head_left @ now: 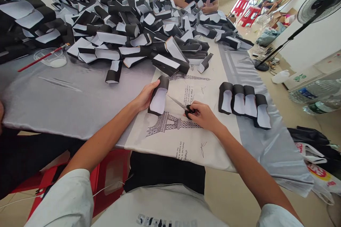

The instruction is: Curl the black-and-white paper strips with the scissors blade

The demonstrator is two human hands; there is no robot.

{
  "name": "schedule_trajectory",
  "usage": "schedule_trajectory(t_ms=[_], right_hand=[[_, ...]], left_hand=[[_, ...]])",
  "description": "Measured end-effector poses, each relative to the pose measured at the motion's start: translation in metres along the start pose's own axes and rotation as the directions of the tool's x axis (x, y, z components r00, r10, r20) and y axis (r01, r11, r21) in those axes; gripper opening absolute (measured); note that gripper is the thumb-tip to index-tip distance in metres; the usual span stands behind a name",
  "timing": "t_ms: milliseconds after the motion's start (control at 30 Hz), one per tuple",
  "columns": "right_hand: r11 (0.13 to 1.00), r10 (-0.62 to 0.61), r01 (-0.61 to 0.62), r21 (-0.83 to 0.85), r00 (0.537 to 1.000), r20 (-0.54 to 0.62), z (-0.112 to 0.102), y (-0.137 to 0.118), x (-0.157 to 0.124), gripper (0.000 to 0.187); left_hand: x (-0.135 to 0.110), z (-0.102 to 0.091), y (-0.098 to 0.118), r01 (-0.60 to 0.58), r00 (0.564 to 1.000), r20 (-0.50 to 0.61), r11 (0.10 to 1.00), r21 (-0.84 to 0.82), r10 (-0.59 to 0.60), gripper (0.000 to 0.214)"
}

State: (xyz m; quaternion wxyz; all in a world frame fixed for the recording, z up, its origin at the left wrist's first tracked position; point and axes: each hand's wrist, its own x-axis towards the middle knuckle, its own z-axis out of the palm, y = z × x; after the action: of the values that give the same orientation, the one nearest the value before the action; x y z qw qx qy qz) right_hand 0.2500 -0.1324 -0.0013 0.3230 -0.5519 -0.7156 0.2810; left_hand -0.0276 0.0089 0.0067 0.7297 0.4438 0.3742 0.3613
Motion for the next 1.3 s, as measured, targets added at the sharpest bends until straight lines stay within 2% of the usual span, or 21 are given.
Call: schedule_trajectory(t_ms=[133,300,500,700,867,1167,1300], right_hand=[[0.999,0.021,-0.022,-0.025,1.0,-0.008,0.0,-0.002,-0.002,0.031],[0.999,-0.036,0.035,-0.028,0.999,-0.011,-0.001,0.007,0.001,0.031],[0.999,0.028,-0.03,-0.034,0.998,-0.053,-0.003,0.0,0.0,0.032],[1.0,0.003,-0.001,-0.026,0.997,0.074,-0.003,0.006,0.001,0.029],[1.0,0.01,-0.01,-0.007,1.0,-0.009,-0.003,0.009,0.002,0.032],[1.0,-0.01,0.011,-0.005,0.998,0.056,0.0,0.002,-0.001,0.024],[1.0,-0.028,0.028,-0.008,1.0,0.01,-0.001,0.009,0.002,0.032]], left_hand=[[0.001,-0.001,0.0,-0.011,0.999,-0.03,1.0,0.005,0.012,0.053],[0.001,-0.003,-0.001,-0.028,0.999,-0.029,1.0,0.002,0.028,0.053],[0.0,0.0,0.002,-0.046,0.998,-0.042,0.999,-0.013,0.046,0.051],[-0.001,0.0,0.003,-0.028,0.999,-0.042,0.999,-0.015,0.028,0.054],[0.001,-0.002,0.002,-0.052,0.998,-0.03,0.999,-0.01,0.052,0.055],[0.002,-0.002,0.001,-0.076,0.997,-0.021,0.997,-0.011,0.076,0.057],[0.002,-0.003,0.001,-0.071,0.997,-0.012,0.997,-0.019,0.071,0.058]])
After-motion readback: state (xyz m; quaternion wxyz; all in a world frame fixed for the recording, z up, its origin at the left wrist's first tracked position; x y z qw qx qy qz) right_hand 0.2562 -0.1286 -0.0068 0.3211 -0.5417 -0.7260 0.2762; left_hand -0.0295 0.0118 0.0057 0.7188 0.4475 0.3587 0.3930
